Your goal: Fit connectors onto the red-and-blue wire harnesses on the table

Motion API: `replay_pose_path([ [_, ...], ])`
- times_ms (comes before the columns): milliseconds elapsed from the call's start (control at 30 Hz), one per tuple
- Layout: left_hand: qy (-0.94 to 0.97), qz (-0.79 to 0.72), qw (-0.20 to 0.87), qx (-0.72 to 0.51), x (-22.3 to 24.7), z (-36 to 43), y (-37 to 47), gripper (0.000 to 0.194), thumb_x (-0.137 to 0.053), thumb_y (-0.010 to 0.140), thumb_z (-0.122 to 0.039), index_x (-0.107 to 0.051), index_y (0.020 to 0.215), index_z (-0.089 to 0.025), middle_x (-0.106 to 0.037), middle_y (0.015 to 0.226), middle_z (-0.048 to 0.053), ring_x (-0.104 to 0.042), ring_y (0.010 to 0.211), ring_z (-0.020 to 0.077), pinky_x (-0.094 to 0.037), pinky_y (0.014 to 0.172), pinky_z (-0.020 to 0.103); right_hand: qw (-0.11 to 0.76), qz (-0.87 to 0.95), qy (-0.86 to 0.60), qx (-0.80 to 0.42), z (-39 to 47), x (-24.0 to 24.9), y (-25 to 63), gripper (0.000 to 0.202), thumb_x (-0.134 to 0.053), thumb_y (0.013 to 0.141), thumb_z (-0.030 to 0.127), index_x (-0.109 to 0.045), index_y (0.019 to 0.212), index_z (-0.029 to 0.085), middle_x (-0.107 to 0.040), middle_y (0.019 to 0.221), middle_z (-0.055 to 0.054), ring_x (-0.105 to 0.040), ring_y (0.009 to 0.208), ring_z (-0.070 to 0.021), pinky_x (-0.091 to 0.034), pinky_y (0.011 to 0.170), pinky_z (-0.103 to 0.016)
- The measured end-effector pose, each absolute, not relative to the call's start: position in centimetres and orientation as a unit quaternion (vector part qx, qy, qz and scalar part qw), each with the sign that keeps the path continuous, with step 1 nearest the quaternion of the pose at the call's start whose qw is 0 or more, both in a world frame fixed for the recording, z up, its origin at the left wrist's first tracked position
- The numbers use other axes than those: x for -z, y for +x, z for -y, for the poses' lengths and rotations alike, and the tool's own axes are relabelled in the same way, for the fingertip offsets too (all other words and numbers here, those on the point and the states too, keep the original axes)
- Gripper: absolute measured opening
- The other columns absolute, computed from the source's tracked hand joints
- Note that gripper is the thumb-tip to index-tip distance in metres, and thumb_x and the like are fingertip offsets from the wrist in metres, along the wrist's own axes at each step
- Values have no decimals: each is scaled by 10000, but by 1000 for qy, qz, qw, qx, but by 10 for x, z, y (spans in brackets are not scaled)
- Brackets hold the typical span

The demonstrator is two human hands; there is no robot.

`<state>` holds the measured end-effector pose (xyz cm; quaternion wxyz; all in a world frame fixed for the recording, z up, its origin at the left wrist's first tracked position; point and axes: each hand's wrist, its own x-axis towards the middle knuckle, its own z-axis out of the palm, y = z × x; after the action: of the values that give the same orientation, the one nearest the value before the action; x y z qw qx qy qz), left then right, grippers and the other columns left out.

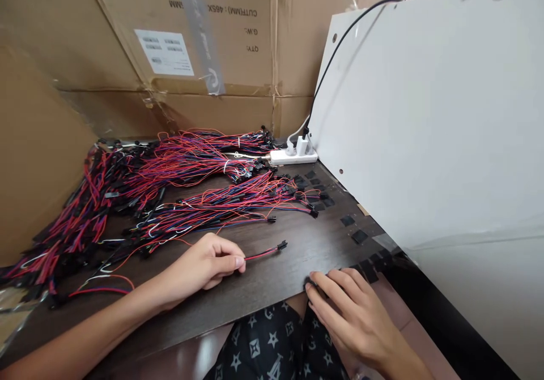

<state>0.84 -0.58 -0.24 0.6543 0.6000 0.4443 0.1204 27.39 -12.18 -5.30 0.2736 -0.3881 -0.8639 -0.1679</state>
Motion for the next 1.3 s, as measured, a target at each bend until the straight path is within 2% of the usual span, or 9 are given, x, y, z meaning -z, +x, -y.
replay_pose_path([
  [200,605,-441,654,-113,1,6,7,240,-597,691,-361,-628,641,-128,-332,439,-74,-216,378,49,-124,413,229,293,871,-374,121,116,53,273,256,-465,860,-26,-649,952,127,-689,930,-102,-586,759,-195,-431,652,-346],
  [300,619,-434,645,-111,2,6,5,227,-582,699,-340,-644,646,-129,-342,438,-68,-238,386,58,-138,424,236,372,837,-394,76,113,39,264,276,-485,824,-54,-623,952,148,-664,864,-82,-574,707,-181,-435,638,-337],
  [433,662,-421,612,-98,5,5,3,217,-572,731,-304,-677,661,-128,-374,442,-55,-275,431,77,-178,462,244,469,772,-430,17,98,2,247,263,-488,838,-5,-593,965,200,-607,869,-78,-587,796,-199,-460,668,-324],
  [533,702,-403,579,-97,5,5,2,217,-558,736,-275,-698,676,-121,-477,507,-29,-364,516,100,-257,524,244,370,842,-380,-98,77,-17,230,130,-521,873,96,-606,861,194,-606,1000,-96,-574,950,-223,-485,769,-339],
  [600,719,-395,564,-95,5,6,3,216,-542,736,-254,-700,684,-116,-538,570,-15,-415,573,114,-299,573,242,281,877,-346,-177,63,-17,217,144,-515,890,111,-603,800,181,-610,1009,-83,-563,961,-203,-474,813,-330],
  [733,739,-373,552,-101,3,8,3,209,-499,743,-211,-661,647,-120,-480,565,-35,-400,590,108,-292,581,231,186,869,-349,-297,46,-4,200,150,-487,914,114,-596,822,159,-617,892,-48,-561,857,-168,-447,776,-293],
  [867,753,-364,540,-93,1,8,2,202,-495,762,-188,-618,615,-125,-404,544,-48,-364,576,98,-260,559,229,169,848,-374,-334,45,4,197,139,-482,923,137,-570,818,158,-598,812,-22,-546,788,-151,-405,769,-282],
  [1000,740,-376,548,-104,2,8,1,195,-508,774,-185,-678,702,-122,-512,581,-32,-427,586,106,-297,571,221,164,841,-381,-347,44,4,203,150,-465,929,169,-566,818,159,-582,779,-20,-523,749,-146,-377,736,-267],
  [1300,778,-375,494,-106,0,10,-1,247,-476,798,-134,-716,743,-114,-624,655,7,-514,625,112,-340,628,219,185,815,-404,-373,42,7,206,212,-458,935,251,-578,783,163,-591,751,-24,-515,689,-137,-360,686,-251],
])
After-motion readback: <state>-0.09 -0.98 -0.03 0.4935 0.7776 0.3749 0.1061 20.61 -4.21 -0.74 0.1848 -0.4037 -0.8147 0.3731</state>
